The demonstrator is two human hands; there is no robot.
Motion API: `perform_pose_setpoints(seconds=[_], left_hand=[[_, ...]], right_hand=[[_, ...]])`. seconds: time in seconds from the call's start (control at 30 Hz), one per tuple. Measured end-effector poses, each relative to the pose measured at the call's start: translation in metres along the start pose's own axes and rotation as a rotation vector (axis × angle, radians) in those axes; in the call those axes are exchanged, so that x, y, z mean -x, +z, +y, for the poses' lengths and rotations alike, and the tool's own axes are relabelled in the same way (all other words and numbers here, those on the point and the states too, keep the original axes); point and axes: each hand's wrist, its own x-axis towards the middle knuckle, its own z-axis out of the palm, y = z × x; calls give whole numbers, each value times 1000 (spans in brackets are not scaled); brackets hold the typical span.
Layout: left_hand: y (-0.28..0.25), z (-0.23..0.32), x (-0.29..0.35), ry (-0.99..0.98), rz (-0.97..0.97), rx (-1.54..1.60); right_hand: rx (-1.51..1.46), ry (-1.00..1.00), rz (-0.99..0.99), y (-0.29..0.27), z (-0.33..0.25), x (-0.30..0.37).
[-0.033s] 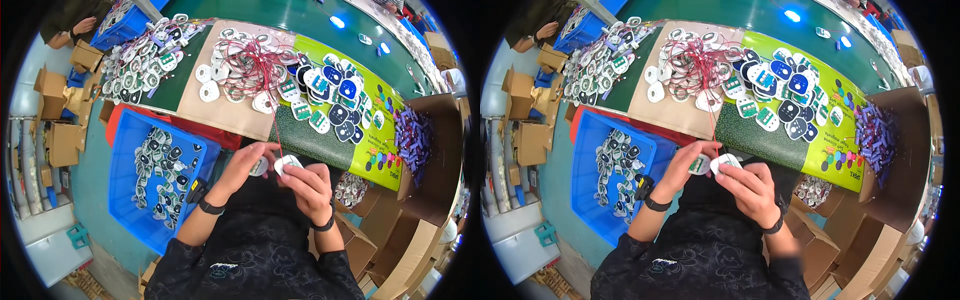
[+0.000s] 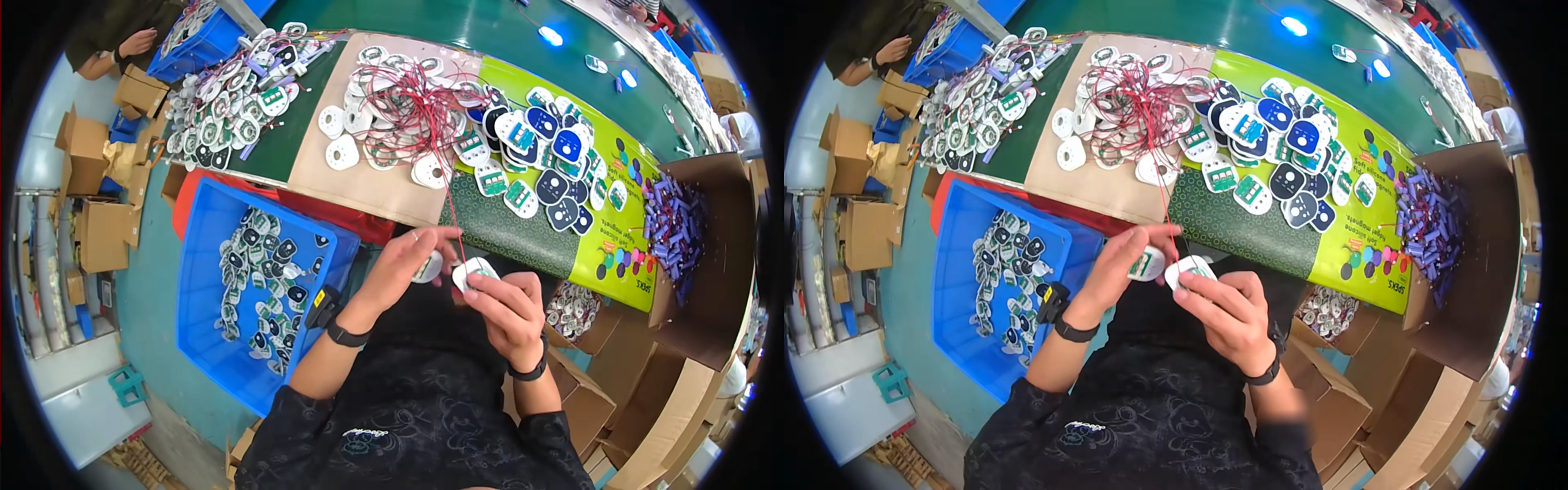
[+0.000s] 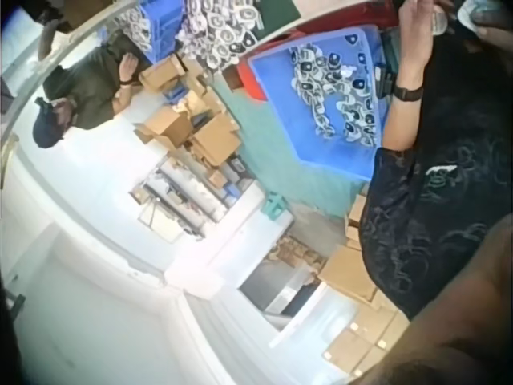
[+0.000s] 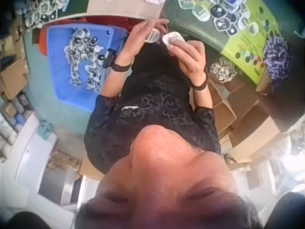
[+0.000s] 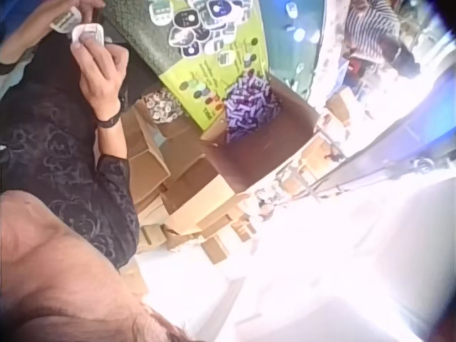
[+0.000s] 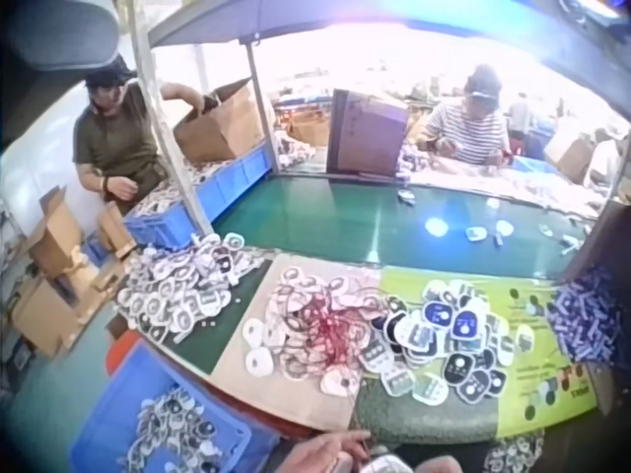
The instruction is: Assemble small electronic components by attaching magnets and wires to labeled units.
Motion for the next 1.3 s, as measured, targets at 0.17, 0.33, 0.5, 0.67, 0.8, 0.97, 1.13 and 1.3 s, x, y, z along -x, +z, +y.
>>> perform_pose_setpoints(seconds=[0.17,0.33,0.5,0.67,0.8,0.97,1.13,1.3], left_hand=[[12,15,-33,48,40,-33],[4,18,-40,11,152,-13],[0,39,-43,26,282,-201],[-28,40,-60,112,474,-488],[-37,60,-86,142,518,-428],[-46,76,-86,63,476,-535],[-35,74,-65,345,641,-1080],[-20,98,-80,523,732,-1084]], right_hand=[[-29,1,-50,-12,-1,21],[-27,88,-21,0,16,18],[74,108,92,12,40,-9],[98,123,-38,35,61,-25],[213,119,-37,51,71,-55],[303,196,-62,40,46,-66],[216,115,56,28,59,-129],[131,83,75,47,85,-208]])
